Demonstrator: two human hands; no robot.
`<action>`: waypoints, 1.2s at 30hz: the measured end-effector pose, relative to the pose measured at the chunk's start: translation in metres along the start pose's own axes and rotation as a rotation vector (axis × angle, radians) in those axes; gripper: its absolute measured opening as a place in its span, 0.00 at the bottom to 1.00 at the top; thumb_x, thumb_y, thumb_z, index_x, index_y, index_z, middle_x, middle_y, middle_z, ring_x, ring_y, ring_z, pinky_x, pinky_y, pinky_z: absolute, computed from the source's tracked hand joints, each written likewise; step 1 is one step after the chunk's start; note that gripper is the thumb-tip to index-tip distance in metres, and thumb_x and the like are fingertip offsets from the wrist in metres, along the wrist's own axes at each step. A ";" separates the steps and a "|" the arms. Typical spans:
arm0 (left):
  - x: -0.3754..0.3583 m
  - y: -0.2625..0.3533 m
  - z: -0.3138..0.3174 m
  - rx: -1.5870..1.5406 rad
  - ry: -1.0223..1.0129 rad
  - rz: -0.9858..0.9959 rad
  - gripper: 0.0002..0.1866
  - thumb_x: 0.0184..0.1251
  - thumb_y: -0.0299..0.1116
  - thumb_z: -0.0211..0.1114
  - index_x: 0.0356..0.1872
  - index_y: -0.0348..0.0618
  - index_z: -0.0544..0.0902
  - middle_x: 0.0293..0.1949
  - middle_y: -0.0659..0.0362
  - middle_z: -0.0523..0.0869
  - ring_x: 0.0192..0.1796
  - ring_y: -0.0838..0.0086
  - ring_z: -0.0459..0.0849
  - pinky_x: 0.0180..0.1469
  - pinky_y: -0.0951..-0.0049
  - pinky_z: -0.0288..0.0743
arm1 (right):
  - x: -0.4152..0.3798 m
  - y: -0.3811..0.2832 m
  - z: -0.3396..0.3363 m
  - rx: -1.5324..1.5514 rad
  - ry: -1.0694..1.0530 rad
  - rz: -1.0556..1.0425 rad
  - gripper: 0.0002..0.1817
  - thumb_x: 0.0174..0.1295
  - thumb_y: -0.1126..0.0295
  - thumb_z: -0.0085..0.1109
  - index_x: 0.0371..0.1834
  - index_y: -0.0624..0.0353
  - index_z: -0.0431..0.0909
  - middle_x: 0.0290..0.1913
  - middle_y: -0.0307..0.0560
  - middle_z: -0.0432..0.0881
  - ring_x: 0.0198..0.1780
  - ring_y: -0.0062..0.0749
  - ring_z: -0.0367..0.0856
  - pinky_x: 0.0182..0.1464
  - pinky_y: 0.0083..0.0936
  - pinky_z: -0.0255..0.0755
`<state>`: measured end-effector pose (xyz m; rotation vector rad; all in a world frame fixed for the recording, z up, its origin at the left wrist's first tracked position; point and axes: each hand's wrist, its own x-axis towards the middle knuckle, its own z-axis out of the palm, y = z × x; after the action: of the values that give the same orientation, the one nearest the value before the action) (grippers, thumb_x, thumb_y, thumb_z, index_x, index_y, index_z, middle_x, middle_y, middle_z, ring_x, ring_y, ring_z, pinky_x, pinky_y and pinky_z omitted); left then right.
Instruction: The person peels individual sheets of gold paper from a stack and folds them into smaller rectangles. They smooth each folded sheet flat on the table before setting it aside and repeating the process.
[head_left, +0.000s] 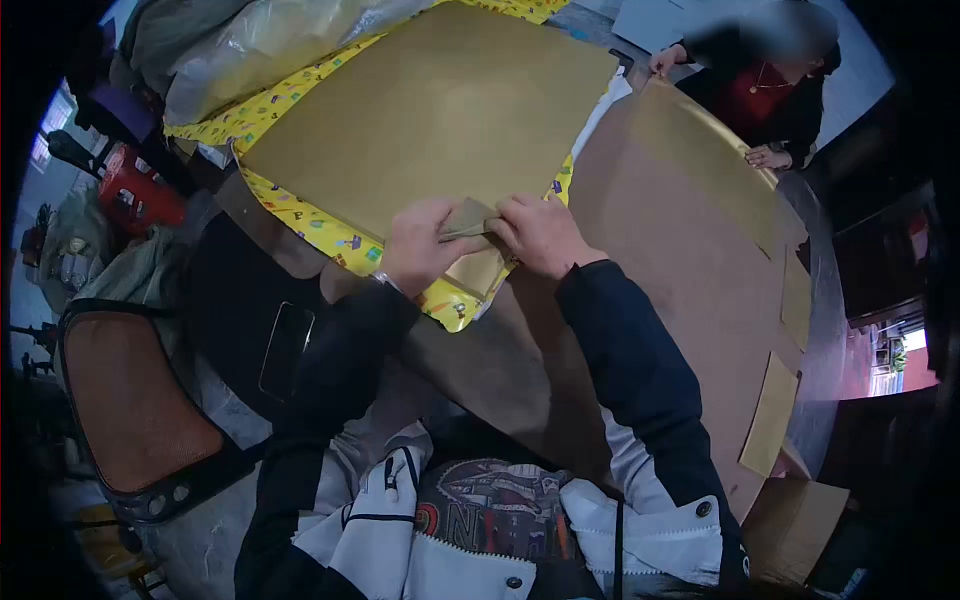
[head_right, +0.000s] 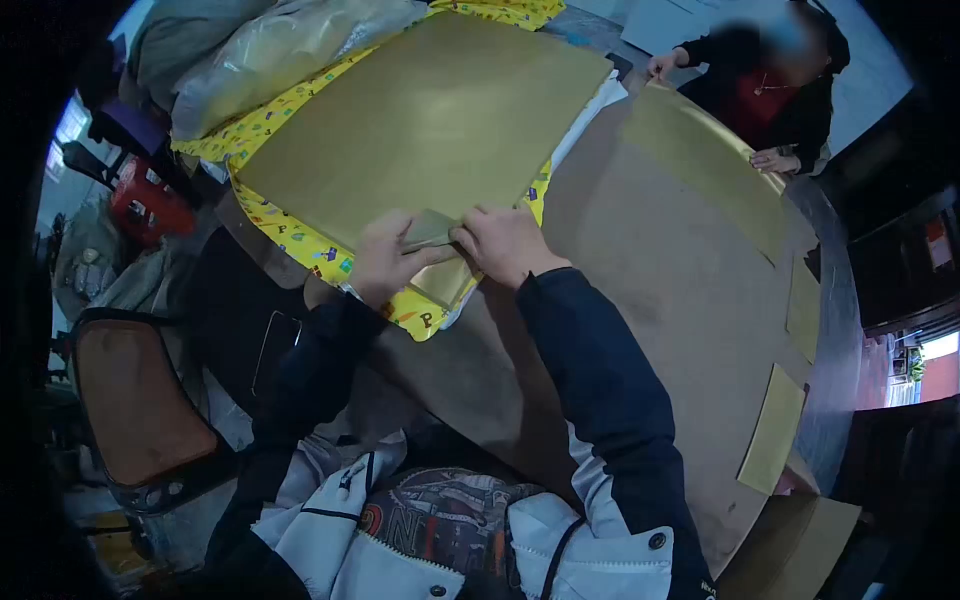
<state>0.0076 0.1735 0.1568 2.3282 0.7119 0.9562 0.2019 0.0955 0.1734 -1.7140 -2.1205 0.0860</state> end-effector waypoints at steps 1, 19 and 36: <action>0.000 -0.006 0.000 0.060 -0.042 0.000 0.17 0.54 0.38 0.72 0.42 0.39 0.83 0.36 0.49 0.83 0.39 0.54 0.82 0.40 0.60 0.75 | -0.001 0.001 0.003 -0.005 0.007 -0.007 0.12 0.64 0.60 0.54 0.33 0.57 0.78 0.37 0.50 0.79 0.41 0.48 0.79 0.45 0.41 0.73; -0.010 0.047 -0.010 0.080 0.132 0.333 0.09 0.49 0.22 0.62 0.34 0.43 0.83 0.32 0.54 0.86 0.36 0.58 0.84 0.41 0.62 0.76 | -0.015 0.112 0.005 0.618 0.296 0.827 0.36 0.70 0.40 0.41 0.49 0.69 0.79 0.45 0.56 0.84 0.49 0.37 0.81 0.53 0.32 0.71; -0.089 0.112 -0.028 -0.096 -0.699 0.314 0.19 0.59 0.47 0.68 0.46 0.49 0.82 0.39 0.57 0.86 0.42 0.64 0.85 0.46 0.62 0.77 | -0.080 0.177 0.023 0.735 0.464 0.975 0.13 0.62 0.62 0.61 0.28 0.62 0.79 0.25 0.38 0.78 0.26 0.23 0.74 0.30 0.25 0.67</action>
<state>-0.0379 0.0427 0.2035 2.4866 0.0173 0.2265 0.3700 0.0668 0.0778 -1.8431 -0.6480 0.5865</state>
